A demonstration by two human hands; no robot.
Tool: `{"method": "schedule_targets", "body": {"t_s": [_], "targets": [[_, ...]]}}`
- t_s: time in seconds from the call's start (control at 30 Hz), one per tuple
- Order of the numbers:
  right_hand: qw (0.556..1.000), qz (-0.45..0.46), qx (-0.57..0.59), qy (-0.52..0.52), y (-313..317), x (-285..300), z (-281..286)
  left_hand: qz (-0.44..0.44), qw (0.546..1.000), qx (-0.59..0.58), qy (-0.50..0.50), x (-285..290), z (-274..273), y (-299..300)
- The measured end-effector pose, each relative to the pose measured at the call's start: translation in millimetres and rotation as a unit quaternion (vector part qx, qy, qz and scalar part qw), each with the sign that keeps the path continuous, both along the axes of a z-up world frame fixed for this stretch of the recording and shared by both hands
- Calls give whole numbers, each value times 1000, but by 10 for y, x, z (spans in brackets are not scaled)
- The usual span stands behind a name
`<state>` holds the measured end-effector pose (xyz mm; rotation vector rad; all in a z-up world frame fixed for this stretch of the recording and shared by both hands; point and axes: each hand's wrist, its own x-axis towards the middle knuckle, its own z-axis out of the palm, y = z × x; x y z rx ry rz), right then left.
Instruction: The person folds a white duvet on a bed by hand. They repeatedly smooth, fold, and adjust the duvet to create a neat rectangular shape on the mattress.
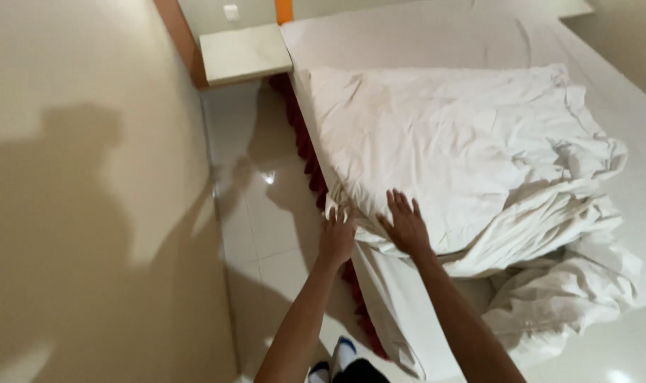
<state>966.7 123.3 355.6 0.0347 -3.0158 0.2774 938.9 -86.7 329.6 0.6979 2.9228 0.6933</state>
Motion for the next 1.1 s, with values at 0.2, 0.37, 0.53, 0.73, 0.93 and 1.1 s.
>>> {"method": "schedule_targets", "body": {"t_s": [0.2, 0.37, 0.53, 0.73, 0.93, 1.1], "targets": [[999, 36, -25, 7, -153, 248, 232, 35, 998, -30, 32, 254, -17, -74], [997, 68, -41, -6, -40, 336, 290, 77, 997, -12, 22, 449, -80, 47], [992, 124, -19, -3, 211, 466, 295, 121, 992, -18, 36, 762, -5, 323], [984, 177, -2, 0, 430, 718, 314, 172, 984, -12, 42, 1179, 148, 687], [978, 208, -21, 11, 467, 941, 411, 191, 980, -6, 53, 1498, 201, 907], [974, 224, -14, 23, 461, 1145, 450, 199, 977, -9, 71, 1733, 267, 916]]}}
